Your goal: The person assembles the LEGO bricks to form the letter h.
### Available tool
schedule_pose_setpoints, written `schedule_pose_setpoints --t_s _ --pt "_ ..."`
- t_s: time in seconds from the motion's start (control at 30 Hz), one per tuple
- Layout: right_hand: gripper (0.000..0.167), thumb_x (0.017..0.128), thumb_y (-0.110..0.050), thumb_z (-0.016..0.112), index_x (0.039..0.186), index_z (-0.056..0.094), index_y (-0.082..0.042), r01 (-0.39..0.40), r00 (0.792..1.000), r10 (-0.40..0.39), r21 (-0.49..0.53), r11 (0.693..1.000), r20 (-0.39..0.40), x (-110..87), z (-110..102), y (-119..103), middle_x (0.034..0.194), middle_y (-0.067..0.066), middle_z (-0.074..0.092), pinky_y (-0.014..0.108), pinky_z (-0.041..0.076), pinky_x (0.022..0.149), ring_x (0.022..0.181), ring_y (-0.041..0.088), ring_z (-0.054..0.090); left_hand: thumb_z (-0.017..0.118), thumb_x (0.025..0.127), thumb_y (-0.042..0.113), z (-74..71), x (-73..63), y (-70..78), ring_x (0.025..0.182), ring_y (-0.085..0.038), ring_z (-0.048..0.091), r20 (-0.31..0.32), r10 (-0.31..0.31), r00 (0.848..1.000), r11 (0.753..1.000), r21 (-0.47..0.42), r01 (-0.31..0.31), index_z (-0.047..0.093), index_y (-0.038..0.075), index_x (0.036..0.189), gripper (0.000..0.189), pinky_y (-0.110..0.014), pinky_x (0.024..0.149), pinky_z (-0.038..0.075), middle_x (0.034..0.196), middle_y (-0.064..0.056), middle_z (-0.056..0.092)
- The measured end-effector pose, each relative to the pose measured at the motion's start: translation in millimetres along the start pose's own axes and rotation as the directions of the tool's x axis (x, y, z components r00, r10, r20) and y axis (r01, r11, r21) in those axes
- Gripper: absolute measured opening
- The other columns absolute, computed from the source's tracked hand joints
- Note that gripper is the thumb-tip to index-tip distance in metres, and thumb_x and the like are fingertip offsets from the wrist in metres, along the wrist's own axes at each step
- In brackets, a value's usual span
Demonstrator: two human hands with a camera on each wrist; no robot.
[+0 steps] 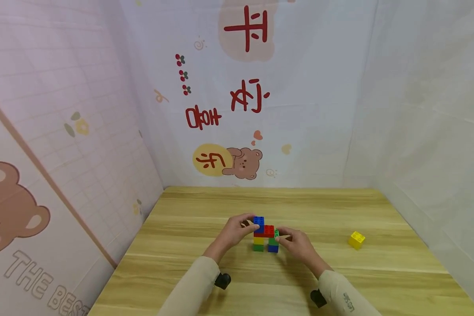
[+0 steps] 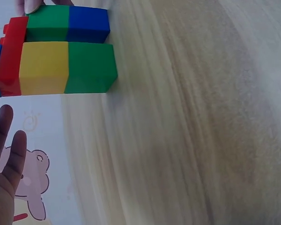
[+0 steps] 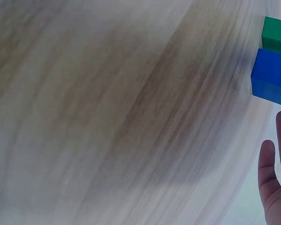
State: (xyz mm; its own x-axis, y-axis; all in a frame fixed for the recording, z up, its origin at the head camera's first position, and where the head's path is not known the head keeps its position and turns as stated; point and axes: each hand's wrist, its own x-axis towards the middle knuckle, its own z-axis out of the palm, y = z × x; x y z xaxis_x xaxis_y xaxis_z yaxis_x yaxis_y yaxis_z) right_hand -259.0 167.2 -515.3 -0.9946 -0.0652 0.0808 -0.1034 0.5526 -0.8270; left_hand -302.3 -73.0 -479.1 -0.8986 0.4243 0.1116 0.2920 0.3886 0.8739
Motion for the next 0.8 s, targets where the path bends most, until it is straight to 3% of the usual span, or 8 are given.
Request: schedule_pose_setpoints --t_s 0.4,0.53,0.8 --pt "0.037 0.095 -0.021 0.069 0.130 0.066 -0.007 -0.013 1.000 0.012 0.046 0.999 0.026 -3.0 -3 0 0.120 0.010 0.067 0.042 0.056 0.081 0.097 0.025 0.066 0.067 0.095 0.036 3.2 -2.8 -5.5 0.097 -0.017 0.060 -0.024 0.022 0.999 0.999 -0.032 -0.022 0.066 0.022 0.130 0.038 -0.036 0.084 0.053 0.111 0.000 0.065" --pt "0.040 0.095 -0.022 0.069 0.132 0.064 -0.007 -0.019 0.999 0.017 0.051 0.999 0.040 -2.3 -4 0 0.121 0.010 0.067 0.042 0.056 0.081 0.099 0.026 0.065 0.067 0.095 0.037 2.4 -3.8 -7.1 0.098 -0.015 0.060 -0.029 0.010 1.000 1.000 -0.022 -0.011 0.066 0.023 0.130 0.037 -0.036 0.085 0.052 0.110 0.005 0.065" --pt "0.042 0.097 -0.022 0.067 0.135 0.061 -0.006 -0.015 1.000 0.014 0.036 0.999 0.023 -0.3 -15 2 0.121 0.010 0.067 0.044 0.055 0.085 0.104 0.030 0.064 0.069 0.094 0.035 0.3 -3.5 -5.1 0.100 -0.015 0.060 -0.002 0.031 1.000 0.999 -0.011 -0.031 0.067 0.021 0.127 0.036 -0.036 0.088 0.051 0.110 0.007 0.065"
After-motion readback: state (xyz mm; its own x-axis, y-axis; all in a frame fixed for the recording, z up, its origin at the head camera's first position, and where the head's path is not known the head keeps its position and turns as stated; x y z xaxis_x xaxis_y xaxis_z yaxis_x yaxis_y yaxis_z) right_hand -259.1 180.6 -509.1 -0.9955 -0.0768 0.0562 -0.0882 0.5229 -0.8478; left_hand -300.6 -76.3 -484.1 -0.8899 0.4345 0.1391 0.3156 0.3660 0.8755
